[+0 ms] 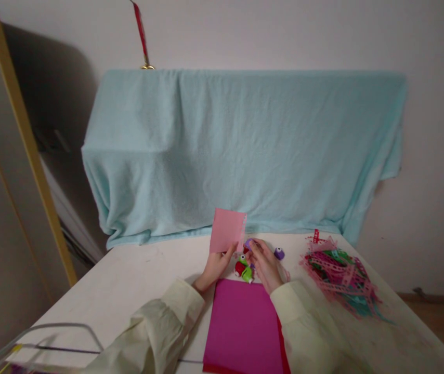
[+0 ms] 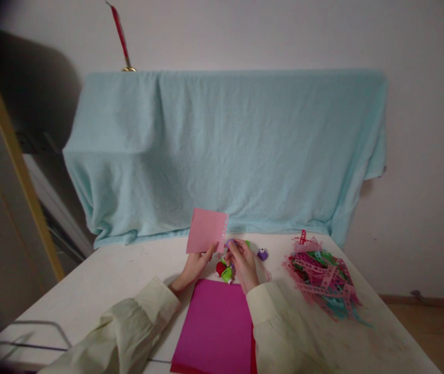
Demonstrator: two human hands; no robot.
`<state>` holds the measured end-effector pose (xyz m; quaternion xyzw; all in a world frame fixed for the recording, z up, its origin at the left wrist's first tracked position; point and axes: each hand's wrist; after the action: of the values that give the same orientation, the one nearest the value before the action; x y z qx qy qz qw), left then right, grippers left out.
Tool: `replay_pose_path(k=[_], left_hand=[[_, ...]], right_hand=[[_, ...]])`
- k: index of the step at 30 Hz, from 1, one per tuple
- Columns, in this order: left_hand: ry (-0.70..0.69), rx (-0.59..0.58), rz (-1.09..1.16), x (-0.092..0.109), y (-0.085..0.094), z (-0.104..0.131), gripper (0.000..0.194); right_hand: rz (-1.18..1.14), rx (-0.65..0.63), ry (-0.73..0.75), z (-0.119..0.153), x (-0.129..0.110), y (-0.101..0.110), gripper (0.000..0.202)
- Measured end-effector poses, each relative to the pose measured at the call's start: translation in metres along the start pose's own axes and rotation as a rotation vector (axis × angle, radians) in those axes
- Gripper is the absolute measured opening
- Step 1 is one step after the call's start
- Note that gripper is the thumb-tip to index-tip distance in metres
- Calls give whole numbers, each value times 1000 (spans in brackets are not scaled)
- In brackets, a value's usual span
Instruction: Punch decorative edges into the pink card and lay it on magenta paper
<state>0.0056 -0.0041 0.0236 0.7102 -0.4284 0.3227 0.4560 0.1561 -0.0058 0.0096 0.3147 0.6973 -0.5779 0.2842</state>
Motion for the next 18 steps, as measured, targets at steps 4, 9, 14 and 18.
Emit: replay_pose_path(k=[4, 9, 14, 18], left_hand=[[4, -23, -16, -3, -1, -1, 42], [-29, -50, -56, -8, -2, -1, 42], [-38, -57, -73, -10, -2, 0, 44], [-55, -45, -82, -9, -4, 1, 45]], right_hand=[[11, -11, -13, -1, 1, 0, 27], [14, -3, -8, -2, 2, 0, 27], [39, 10, -3, -2, 2, 1, 30], [39, -9, 1, -2, 3, 2, 29]])
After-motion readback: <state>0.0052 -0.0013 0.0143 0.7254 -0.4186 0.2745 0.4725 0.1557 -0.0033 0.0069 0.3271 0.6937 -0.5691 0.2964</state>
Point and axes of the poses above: each hand's wrist, its own z-axis away from the middle knuckle, its own y-axis out of the back of the hand, x = y × z, and after that the axes turned 11 degrees about -z, right-handed
